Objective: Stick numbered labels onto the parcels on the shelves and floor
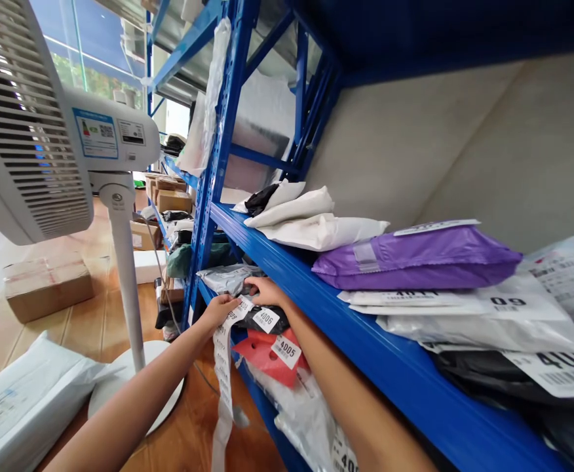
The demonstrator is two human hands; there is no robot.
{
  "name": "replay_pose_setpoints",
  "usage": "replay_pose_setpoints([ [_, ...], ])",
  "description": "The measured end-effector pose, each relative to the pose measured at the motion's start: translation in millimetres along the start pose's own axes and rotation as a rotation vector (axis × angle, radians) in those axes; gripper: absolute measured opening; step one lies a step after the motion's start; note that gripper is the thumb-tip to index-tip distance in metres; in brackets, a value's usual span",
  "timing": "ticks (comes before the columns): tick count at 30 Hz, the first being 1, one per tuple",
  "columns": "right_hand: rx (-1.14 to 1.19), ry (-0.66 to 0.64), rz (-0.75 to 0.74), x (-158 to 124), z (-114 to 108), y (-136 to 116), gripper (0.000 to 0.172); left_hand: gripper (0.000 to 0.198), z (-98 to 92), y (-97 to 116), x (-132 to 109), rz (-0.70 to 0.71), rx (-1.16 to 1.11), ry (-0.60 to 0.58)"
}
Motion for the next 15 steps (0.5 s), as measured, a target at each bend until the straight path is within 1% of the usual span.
replay_pose_setpoints([
  [1,0.018,-0.003,0.001,1.3,0.6,1.1,0.054,0.04,-0.2,0.7,2.8,-0.022,0.029,0.034],
  [4,0.073,0.008,0.024,6.8,1.4,5.0,0.027,0.041,-0.5,4.9,10.5,-0.087,0.138,0.126],
  [7,0.108,0.02,0.041,13.3,3.3,10.0,0.015,0.044,0.0,11.1,14.7,-0.134,0.246,0.171],
  [11,0.113,0.004,0.046,22.3,7.0,17.5,0.012,0.041,-0.2,18.5,14.9,-0.155,0.33,0.174],
  [13,0.098,-0.003,0.063,26.1,8.4,20.5,0.011,0.035,-1.6,20.3,13.9,-0.158,0.328,0.162],
  [15,0.077,-0.006,0.081,29.0,9.5,22.5,0.017,0.025,-3.1,20.5,13.1,-0.17,0.296,0.133],
])
Point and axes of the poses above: each hand's wrist, its own x-axis towards the middle knuckle, its own z-axis out of the palm, y = z × x, the point moved 1 cm from there along x, towards the middle knuckle, and after that the axes turned 15 degrees about -y, right-handed, at the moved point
